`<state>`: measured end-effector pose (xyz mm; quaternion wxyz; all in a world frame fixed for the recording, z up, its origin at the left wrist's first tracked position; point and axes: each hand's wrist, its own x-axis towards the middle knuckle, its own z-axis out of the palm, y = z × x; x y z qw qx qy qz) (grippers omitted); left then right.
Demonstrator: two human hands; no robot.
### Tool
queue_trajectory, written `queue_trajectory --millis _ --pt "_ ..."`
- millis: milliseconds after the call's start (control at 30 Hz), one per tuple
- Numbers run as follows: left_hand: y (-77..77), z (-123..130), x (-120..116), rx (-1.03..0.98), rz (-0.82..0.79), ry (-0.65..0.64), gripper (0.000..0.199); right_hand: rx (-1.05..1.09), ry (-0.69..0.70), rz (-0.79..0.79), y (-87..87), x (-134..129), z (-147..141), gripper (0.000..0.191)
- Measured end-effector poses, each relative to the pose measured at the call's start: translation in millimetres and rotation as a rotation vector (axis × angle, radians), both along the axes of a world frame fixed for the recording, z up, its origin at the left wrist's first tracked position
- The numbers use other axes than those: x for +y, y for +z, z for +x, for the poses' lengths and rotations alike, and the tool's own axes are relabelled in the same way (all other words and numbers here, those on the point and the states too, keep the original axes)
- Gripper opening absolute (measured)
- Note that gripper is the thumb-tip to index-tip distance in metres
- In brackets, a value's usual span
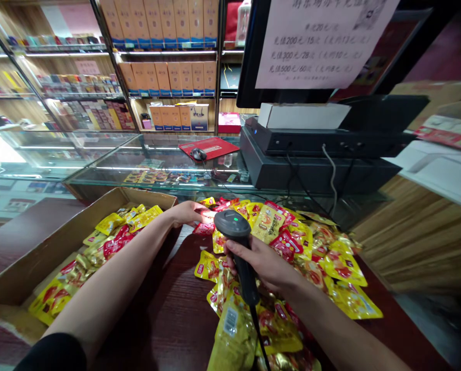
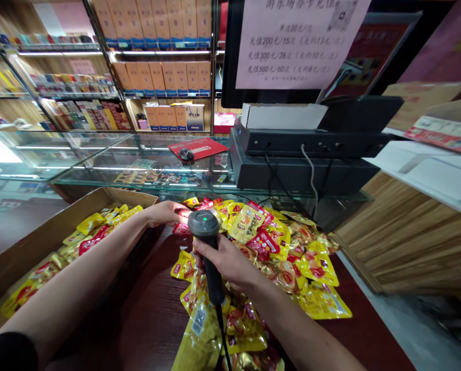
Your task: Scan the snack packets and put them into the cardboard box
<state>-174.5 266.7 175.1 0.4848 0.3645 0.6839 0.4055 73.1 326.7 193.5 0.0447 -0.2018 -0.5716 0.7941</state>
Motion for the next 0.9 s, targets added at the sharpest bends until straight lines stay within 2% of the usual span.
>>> queue_trajectory --millis 133,233,300,400,500,667,733,800,900 --pt "-3.3 -3 2 0.015 -0.023 -0.001 0.049 -0.017 0.002 -0.012 2.7 0 1 0.035" --pt "0.9 -1 4 -0.046 0.010 0.016 0.047 -0.030 -0.009 0.007 7.9 -1 2 0.037" --pt "11.2 1 5 -0.098 0.055 0.070 0.045 -0.027 -0.016 0.033 13.0 -3 3 0.037" --pt "36.9 -2 -6 -0.118 0.115 0.155 0.042 0.003 -0.009 0.053 21.7 -9 1 0.037" --pt "66.1 -18 -39 -0.068 0.160 0.211 0.042 0.056 0.053 0.064 30.4 -17 -8 0.034" --pt "102.4 -60 -126 0.040 0.213 0.304 0.057 0.137 0.121 0.083 48.4 -37 -35 0.031" --pt "111.5 -71 -157 0.160 0.176 0.395 0.059 0.163 0.142 0.070 57.0 -49 -45 0.031" --pt "116.7 -76 -176 0.239 0.153 0.468 0.059 0.168 0.159 0.050 64.2 -61 -53 0.032" --pt "114.5 -74 -179 0.245 0.148 0.469 0.058 0.158 0.182 0.055 66.9 -71 -57 0.034"
